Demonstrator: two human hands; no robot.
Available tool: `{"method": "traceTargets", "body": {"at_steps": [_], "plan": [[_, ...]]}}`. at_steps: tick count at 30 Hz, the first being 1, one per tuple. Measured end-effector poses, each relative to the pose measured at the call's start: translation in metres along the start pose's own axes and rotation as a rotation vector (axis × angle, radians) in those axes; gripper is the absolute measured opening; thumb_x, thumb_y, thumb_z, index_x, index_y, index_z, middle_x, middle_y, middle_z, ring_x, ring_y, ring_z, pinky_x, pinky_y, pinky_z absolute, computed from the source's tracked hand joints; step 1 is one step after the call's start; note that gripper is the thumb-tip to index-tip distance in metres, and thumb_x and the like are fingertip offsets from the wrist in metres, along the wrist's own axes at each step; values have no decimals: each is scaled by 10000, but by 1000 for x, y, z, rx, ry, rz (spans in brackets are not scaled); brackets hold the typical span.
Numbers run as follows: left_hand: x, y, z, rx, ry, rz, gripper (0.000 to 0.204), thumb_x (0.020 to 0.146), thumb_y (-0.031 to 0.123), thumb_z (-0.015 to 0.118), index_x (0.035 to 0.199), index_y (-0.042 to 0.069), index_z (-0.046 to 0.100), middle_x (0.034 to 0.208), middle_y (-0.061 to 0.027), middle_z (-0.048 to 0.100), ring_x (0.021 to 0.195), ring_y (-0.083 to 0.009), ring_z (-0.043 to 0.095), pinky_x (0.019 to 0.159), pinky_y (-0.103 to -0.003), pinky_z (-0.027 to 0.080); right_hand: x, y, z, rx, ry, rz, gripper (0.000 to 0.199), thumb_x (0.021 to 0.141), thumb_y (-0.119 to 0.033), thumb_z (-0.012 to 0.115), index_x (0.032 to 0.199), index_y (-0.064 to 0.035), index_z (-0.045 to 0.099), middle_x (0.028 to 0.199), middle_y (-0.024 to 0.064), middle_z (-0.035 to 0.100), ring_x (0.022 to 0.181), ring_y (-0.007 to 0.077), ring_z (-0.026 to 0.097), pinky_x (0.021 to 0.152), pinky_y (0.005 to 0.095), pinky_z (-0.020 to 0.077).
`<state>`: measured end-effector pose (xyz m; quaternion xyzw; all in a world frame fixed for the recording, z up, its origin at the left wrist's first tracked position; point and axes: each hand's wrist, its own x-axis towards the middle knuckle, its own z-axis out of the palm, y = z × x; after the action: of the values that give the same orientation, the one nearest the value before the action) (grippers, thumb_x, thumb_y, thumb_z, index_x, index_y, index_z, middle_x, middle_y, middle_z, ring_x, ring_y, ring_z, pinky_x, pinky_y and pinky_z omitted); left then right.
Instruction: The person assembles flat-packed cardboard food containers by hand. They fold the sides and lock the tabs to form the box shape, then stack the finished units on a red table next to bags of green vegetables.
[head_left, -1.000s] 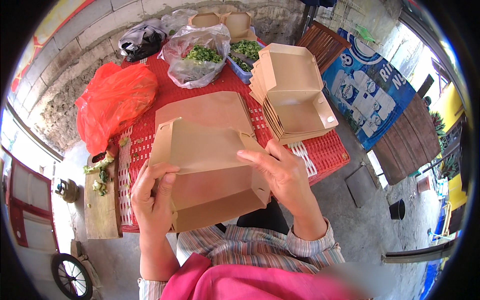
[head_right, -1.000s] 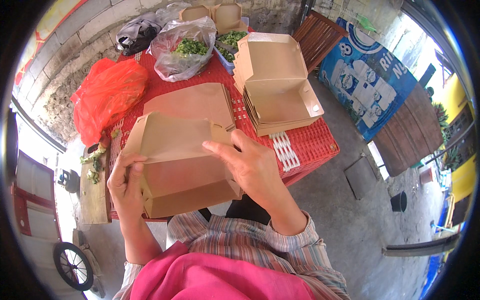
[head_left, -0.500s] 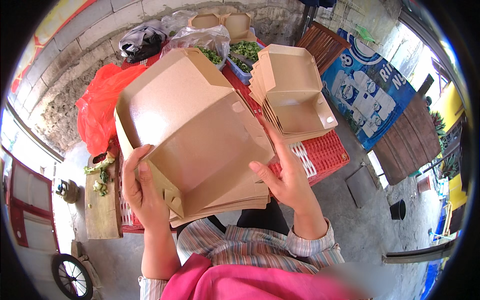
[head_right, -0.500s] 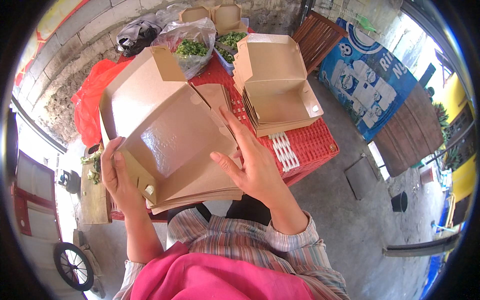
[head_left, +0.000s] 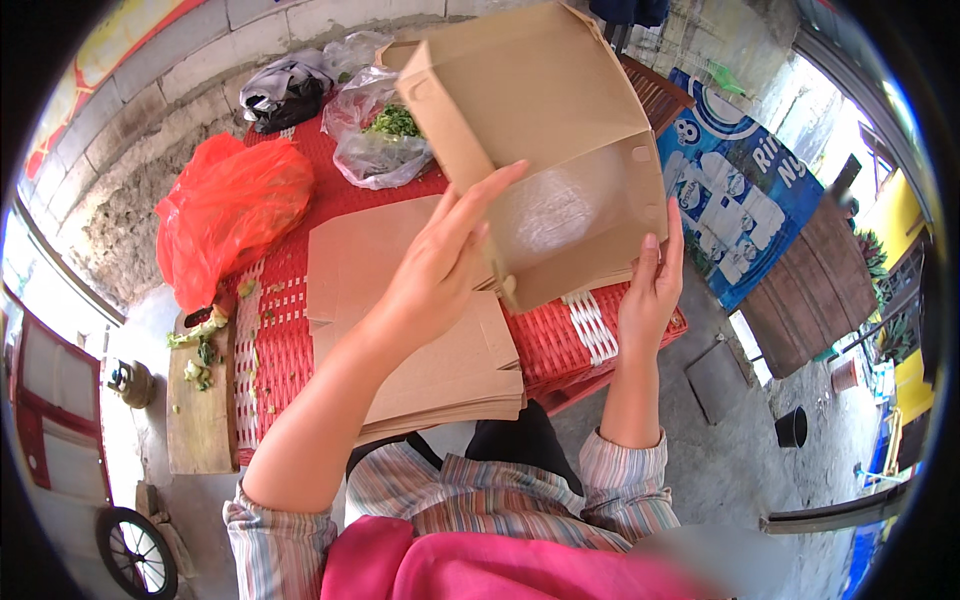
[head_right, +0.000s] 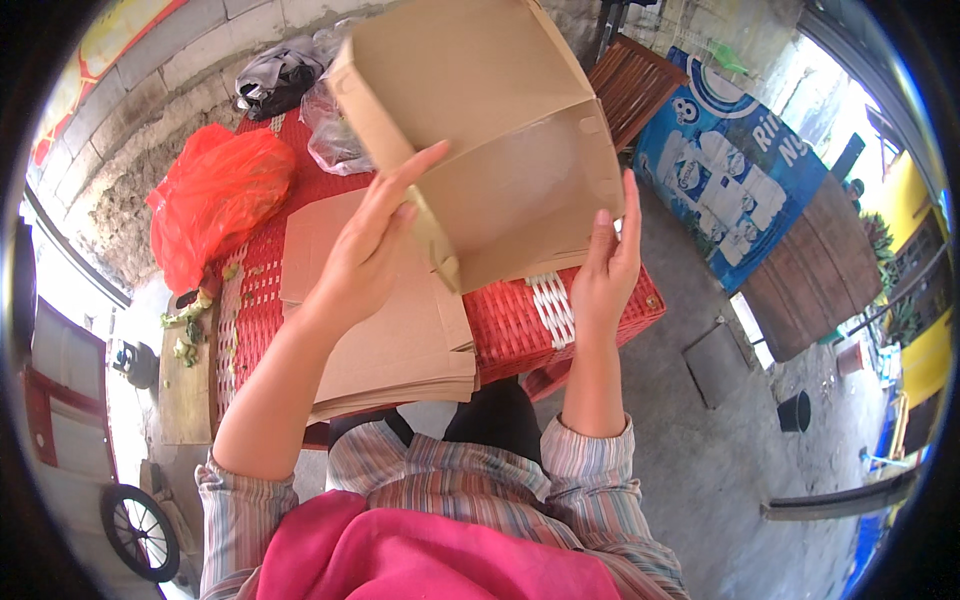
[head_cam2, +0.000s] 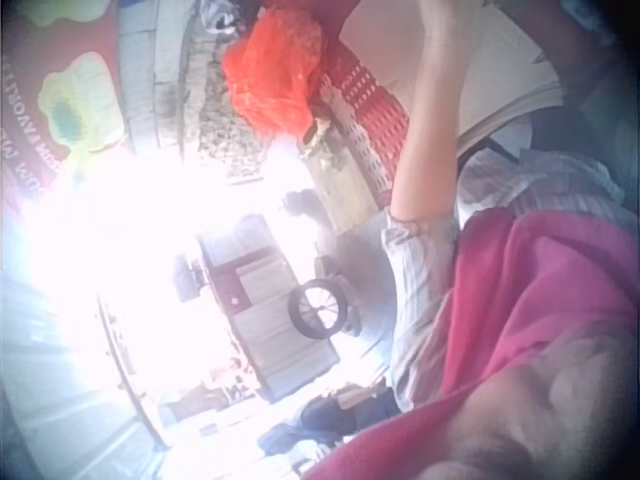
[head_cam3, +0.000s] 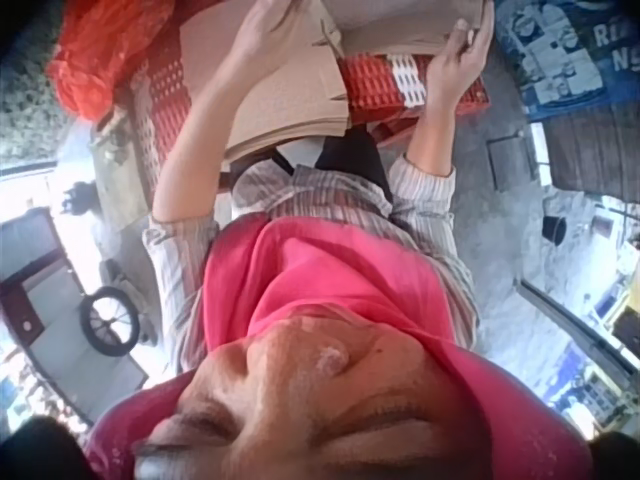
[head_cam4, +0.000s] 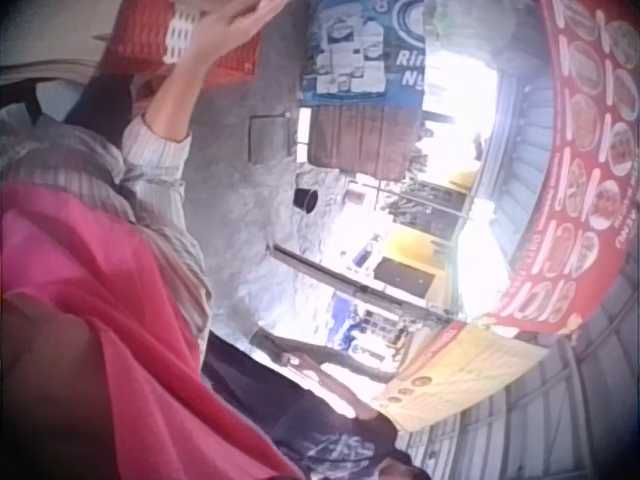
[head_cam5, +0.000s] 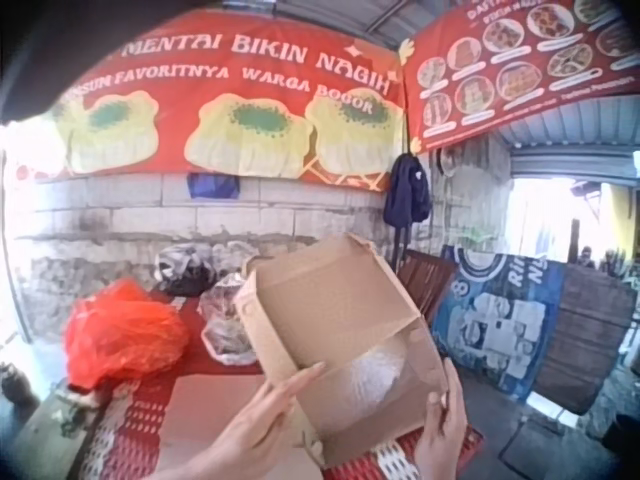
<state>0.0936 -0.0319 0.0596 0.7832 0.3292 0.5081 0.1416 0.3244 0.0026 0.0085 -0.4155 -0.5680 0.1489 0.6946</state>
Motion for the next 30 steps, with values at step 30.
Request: {"method": "traceTargets", "body": {"at_steps": [30], "plan": [[60, -57, 88, -56, 109, -172, 539, 988, -6, 428, 1497, 120, 303, 1385, -227, 475, 1292, -376, 461, 1070, -398, 363, 25, 51, -37, -385, 70, -54, 367, 1027, -271, 495, 1351, -109, 553, 1280, 143, 514, 1149, 299, 536, 983, 393, 429]]}}
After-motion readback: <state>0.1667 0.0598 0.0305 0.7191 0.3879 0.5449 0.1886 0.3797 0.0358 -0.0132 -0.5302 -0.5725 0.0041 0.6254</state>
